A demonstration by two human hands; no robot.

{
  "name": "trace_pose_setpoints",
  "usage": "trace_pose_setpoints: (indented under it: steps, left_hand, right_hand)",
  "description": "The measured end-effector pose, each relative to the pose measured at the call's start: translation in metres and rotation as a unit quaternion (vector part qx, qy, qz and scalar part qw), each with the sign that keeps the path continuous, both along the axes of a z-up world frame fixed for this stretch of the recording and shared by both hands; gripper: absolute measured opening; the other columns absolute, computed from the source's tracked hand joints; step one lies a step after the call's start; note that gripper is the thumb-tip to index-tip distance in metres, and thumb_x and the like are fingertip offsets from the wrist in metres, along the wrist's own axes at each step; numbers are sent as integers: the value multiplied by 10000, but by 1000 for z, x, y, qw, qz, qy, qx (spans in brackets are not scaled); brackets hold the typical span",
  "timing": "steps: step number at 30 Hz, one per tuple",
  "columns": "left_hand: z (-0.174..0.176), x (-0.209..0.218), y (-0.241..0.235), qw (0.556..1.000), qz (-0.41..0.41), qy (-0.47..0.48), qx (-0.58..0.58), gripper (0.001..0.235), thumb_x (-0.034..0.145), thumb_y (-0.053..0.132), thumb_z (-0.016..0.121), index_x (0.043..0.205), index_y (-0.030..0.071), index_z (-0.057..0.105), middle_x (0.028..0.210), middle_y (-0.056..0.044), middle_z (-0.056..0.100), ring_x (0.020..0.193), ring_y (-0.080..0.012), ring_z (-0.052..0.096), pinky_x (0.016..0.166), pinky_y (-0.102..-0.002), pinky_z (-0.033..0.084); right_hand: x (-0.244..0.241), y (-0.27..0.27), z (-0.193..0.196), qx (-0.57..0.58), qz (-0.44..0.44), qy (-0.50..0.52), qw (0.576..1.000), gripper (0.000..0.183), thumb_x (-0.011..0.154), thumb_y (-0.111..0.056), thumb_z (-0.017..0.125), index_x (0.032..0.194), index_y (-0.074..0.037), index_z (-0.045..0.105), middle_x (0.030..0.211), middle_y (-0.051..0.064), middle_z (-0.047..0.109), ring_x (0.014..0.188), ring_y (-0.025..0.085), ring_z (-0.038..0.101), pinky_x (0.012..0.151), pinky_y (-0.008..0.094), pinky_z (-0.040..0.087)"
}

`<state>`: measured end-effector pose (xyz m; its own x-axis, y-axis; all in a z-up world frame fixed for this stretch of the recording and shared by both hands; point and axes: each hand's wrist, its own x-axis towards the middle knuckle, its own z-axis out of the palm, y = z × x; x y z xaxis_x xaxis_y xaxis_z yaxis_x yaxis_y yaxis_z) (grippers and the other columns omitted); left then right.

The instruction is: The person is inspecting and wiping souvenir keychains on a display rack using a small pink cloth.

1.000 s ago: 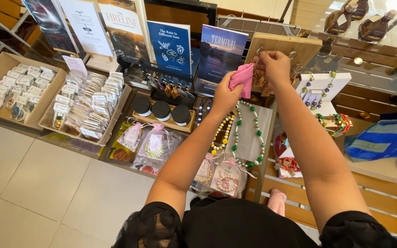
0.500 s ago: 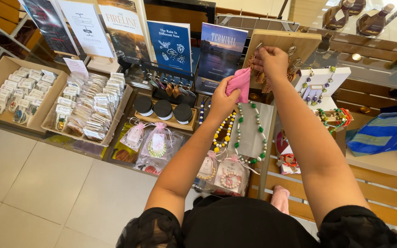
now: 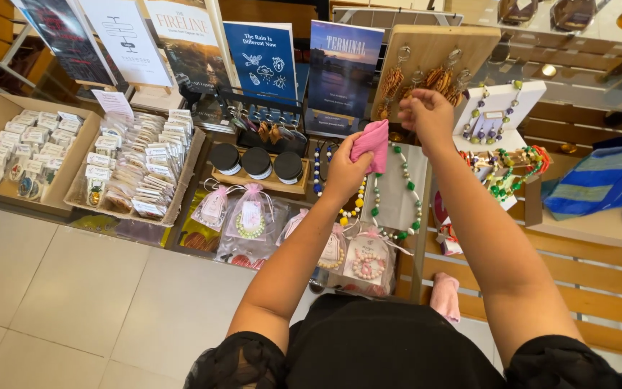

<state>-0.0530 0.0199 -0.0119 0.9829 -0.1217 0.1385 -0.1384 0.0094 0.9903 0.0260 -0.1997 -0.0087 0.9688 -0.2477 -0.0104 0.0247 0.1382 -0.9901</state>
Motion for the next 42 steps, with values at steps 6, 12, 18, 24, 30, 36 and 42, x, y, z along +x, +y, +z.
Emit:
trace_pose_setpoints:
  steps: [6, 12, 18, 24, 30, 36, 42]
  left_hand:
    - [-7, -20, -1, 997, -55, -19, -41, 521, 897, 139, 716, 1372, -18, 568, 1210, -122, 694, 1079, -158, 664, 935, -298, 542]
    - [-19, -35, -8, 993, -76, 41, -86, 556, 949, 287, 727, 1379, -20, 555, 1220, -115, 685, 1074, -167, 665, 915, -313, 561]
    - [-4, -48, -23, 1000, -2, -12, -17, 556, 962, 352, 711, 1384, 25, 558, 1243, -121, 676, 1087, -168, 676, 907, -314, 566]
    - [5, -55, -54, 1000, -14, -11, -24, 553, 958, 344, 709, 1401, 48, 560, 1191, -117, 698, 1054, -177, 672, 912, -311, 552]
    - [-31, -47, -86, 980, -78, 96, -156, 528, 1019, 339, 676, 1439, 52, 536, 1186, -42, 661, 1014, -106, 639, 833, -262, 552]
    - [-9, -50, -99, 918, -154, 242, -275, 679, 937, 237, 688, 1547, 173, 397, 1117, -4, 645, 782, -72, 608, 536, -235, 427]
    - [-33, -40, -113, 902, -131, 270, -310, 541, 942, 166, 687, 1442, 121, 484, 1035, -31, 668, 761, -116, 647, 518, -275, 457]
  right_hand:
    - [-68, 12, -21, 77, 10, 75, 994, 243, 1035, -121, 554, 1262, -34, 564, 1103, 106, 723, 889, 189, 723, 771, 333, 608]
    - [-117, 8, -53, 130, 43, 109, 985, 242, 1058, -188, 588, 1246, -37, 611, 1119, 81, 691, 939, 208, 704, 833, 363, 604]
    - [-156, 16, -26, 127, 129, 141, 973, 315, 1041, -273, 592, 1275, -65, 633, 1120, 45, 711, 975, 180, 713, 829, 332, 589]
    - [-156, -18, -36, 151, 153, 117, 970, 340, 992, -190, 681, 1300, -54, 635, 1121, 28, 709, 969, 127, 686, 838, 327, 582]
    - [-156, -46, -36, 177, 162, 113, 964, 284, 980, -124, 689, 1245, -36, 636, 1106, 37, 719, 961, 135, 695, 847, 336, 598]
    - [-145, -80, -56, 181, 184, 122, 958, 259, 987, -106, 709, 1231, -33, 670, 1006, 30, 708, 821, 107, 658, 704, 264, 545]
    - [-115, -105, -45, 28, 216, 118, 969, 176, 983, -121, 722, 1124, -16, 714, 866, 58, 713, 687, 102, 624, 604, 228, 501]
